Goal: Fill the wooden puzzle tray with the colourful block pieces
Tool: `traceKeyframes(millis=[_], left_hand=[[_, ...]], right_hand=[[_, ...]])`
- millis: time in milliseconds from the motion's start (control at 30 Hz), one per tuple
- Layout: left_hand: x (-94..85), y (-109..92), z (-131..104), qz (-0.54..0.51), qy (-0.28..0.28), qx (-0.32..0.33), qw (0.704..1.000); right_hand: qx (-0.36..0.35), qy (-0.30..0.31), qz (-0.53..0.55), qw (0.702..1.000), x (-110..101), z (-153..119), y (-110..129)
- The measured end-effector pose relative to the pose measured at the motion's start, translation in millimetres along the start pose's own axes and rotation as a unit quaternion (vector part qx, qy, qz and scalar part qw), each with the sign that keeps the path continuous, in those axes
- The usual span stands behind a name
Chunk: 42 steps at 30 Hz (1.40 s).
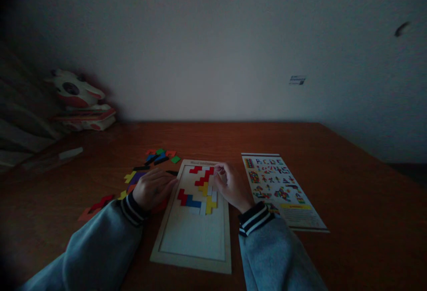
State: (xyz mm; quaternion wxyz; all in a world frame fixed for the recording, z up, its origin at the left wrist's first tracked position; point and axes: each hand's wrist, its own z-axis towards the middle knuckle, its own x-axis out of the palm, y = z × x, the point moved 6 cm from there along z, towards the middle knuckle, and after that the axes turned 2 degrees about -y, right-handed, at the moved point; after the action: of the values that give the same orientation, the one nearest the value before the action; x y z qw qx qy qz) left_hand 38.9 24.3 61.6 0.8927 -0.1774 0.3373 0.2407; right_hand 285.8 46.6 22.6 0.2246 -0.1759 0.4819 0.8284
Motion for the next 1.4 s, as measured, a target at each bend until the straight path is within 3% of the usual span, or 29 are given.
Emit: traceKeyframes(millis=[233, 400, 567, 700, 800, 900, 1033, 1167, 1400], left_hand=[[-8.4, -0.7, 7.4, 0.042, -0.019, -0.019, 0.999], [-26.3, -27.1, -4.2, 0.063, 0.029, -0.047, 0.996], [-41.3, -63.7, -52.1, 0.067, 0.053, -0.090, 0.992], [-39.1, -75.3, -86.7, 0.102, 0.039, -0.132, 0.985], [-37.4, -75.7, -102.2, 0.118, 0.007, -0.156, 0.981], [-40.6, -70.7, -114.5, 0.130, -0.036, -0.203, 0.970], [-40.2, -64.5, -125.1, 0.134, -0.034, -0.256, 0.957], [-40.8, -64.9, -122.2, 0.116, -0.041, -0.269, 0.955], [-42.8, -68.4, -113.9, 0.128, -0.042, -0.276, 0.952]], right_hand=[[-0.019, -0.008, -0.024, 0.999, 0.0, -2.7, 7.5], [-0.013, -0.025, -0.033, 0.999, -18.8, -18.7, 17.3], [0.052, -0.065, -0.075, 0.994, -50.4, -76.5, 23.4], [0.128, -0.081, -0.090, 0.984, -60.5, -130.9, 12.9], [0.154, -0.085, -0.106, 0.979, -63.7, -152.2, 6.9], [0.149, -0.068, -0.114, 0.980, -63.2, -153.9, 10.1], [0.105, -0.081, -0.173, 0.976, -62.1, -146.0, 20.9], [0.068, -0.117, -0.204, 0.970, -61.2, -146.0, 21.9], [0.077, -0.109, -0.198, 0.971, -60.7, -146.8, 18.0]])
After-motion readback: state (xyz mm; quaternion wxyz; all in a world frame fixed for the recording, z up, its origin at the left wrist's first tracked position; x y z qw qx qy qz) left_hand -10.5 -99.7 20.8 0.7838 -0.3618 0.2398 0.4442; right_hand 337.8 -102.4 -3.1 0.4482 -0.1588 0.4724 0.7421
